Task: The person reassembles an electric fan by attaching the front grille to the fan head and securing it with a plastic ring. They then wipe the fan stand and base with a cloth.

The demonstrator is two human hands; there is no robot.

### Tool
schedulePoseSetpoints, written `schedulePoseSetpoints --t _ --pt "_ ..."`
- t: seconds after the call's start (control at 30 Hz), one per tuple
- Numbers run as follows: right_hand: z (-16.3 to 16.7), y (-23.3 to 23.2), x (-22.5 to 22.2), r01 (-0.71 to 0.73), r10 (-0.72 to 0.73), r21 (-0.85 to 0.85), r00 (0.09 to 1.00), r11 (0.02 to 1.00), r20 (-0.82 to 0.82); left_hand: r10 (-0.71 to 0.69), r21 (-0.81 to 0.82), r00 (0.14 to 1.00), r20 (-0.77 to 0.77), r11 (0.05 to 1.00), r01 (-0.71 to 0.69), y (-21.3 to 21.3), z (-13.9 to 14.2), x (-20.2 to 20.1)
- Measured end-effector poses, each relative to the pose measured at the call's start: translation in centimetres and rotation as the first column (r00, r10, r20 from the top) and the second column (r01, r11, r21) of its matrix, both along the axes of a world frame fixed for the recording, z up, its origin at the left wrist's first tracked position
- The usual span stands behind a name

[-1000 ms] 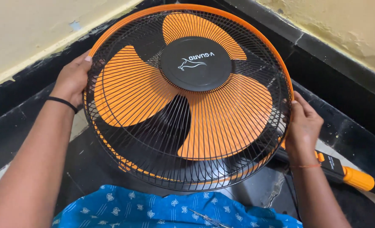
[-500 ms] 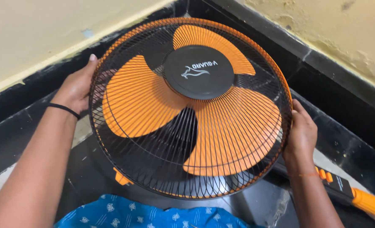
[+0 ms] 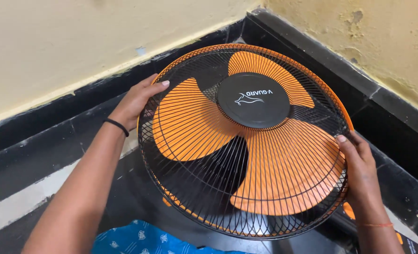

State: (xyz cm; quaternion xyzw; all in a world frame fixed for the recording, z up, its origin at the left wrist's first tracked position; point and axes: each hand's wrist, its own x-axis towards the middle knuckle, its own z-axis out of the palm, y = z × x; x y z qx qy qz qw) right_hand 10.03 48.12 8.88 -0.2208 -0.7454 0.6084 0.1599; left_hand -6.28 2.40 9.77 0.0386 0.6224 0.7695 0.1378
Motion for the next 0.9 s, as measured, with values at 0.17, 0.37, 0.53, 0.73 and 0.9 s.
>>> schedulePoseSetpoints --t 0.17,0.37,0.53,0.73,0.9 --pt "-0.2 1.4 -0.9 -0.047 0.044 0.09 0.998 0.995 0.034 -0.007 -0.04 1.0 -0.021 0.999 0.006 0.0 -0.1 0.1" --pt "0.0 2.0 -1.6 -0.055 0.055 0.16 0.998 0.986 0.003 0.086 -0.22 0.996 -0.009 0.972 -0.085 -0.5 -0.4 -0.6" --pt "0.4 1.7 -1.3 -0.044 0.042 0.148 0.999 0.988 0.02 0.077 -0.186 0.995 0.06 0.98 -0.064 -0.3 0.5 -0.2" --pt "0.9 1.3 -1.5 -0.011 -0.003 0.24 0.998 0.971 0.059 0.079 -0.264 0.995 0.061 0.963 -0.06 0.0 1.2 0.2" --pt "1.1 0.8 -1.3 0.003 -0.015 0.23 0.999 0.973 0.05 0.089 -0.289 0.995 0.035 0.955 -0.075 -0.2 1.1 0.4"
